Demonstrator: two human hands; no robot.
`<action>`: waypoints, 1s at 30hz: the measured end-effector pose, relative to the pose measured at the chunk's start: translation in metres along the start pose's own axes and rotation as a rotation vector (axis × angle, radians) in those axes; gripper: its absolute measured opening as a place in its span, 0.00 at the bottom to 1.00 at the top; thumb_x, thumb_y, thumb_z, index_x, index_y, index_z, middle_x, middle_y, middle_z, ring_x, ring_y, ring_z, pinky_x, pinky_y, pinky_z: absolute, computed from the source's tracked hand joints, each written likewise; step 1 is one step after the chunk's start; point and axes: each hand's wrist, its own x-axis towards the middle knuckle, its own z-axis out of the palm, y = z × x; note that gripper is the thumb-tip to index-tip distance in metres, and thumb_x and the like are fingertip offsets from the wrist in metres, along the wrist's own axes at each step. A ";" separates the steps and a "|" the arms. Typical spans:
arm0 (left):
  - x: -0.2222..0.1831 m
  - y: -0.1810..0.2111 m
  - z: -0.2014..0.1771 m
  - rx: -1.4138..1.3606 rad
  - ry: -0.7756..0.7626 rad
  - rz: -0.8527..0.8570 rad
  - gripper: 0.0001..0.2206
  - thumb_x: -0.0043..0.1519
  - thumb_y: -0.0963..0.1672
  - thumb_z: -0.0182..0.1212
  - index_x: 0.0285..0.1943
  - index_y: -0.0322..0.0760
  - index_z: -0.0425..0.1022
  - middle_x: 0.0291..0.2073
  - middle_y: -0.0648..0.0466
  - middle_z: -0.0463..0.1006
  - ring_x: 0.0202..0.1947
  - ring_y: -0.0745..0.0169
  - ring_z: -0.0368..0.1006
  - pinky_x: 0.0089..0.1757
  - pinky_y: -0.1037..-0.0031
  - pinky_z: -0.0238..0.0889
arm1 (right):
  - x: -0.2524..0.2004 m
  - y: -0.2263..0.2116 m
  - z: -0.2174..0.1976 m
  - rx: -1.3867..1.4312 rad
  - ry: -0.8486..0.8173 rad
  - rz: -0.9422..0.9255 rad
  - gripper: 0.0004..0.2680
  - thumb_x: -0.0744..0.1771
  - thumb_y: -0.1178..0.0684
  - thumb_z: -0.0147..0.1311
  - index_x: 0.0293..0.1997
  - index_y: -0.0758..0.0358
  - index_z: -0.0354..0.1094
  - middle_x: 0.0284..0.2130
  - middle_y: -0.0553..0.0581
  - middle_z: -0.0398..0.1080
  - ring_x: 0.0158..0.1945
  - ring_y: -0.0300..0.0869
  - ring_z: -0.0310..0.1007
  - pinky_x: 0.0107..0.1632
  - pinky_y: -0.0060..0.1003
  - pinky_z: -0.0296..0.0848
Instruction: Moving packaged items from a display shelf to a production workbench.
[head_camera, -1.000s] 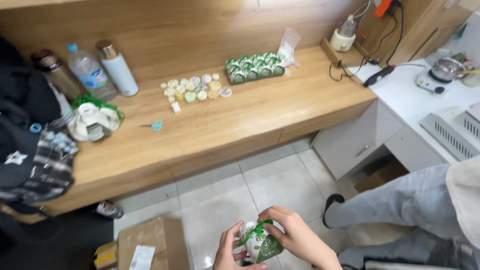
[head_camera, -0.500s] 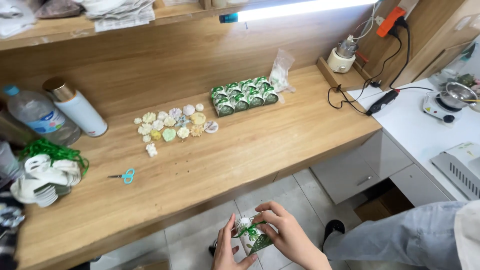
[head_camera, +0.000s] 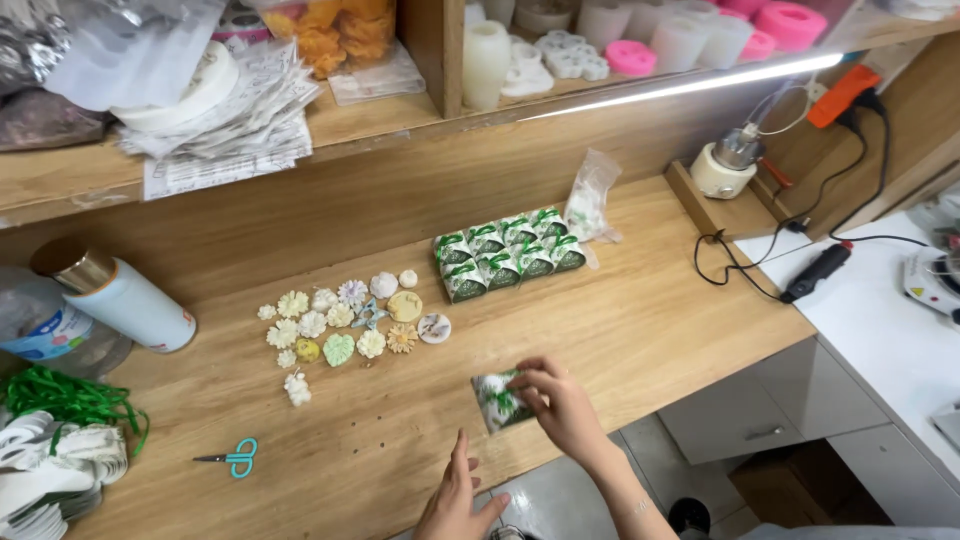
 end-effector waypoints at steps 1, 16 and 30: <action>0.001 0.001 -0.004 -0.008 0.002 -0.016 0.53 0.55 0.49 0.72 0.80 0.40 0.28 0.66 0.37 0.64 0.62 0.47 0.73 0.58 0.63 0.68 | 0.011 0.011 0.007 0.003 -0.016 0.007 0.08 0.64 0.65 0.55 0.41 0.61 0.76 0.49 0.57 0.72 0.48 0.49 0.78 0.44 0.39 0.79; 0.067 0.040 -0.021 0.218 -0.245 -0.217 0.38 0.66 0.56 0.57 0.79 0.36 0.43 0.73 0.36 0.54 0.75 0.44 0.53 0.68 0.57 0.48 | 0.160 0.128 0.062 -0.364 0.026 -0.273 0.07 0.62 0.60 0.60 0.38 0.52 0.77 0.43 0.52 0.73 0.49 0.50 0.70 0.47 0.48 0.65; 0.092 -0.154 0.052 0.028 -0.196 -0.399 0.36 0.66 0.59 0.53 0.79 0.42 0.50 0.73 0.42 0.56 0.75 0.42 0.51 0.69 0.49 0.45 | 0.176 0.175 0.097 -0.566 0.015 -0.363 0.08 0.64 0.58 0.58 0.45 0.49 0.76 0.35 0.54 0.70 0.36 0.48 0.74 0.38 0.46 0.71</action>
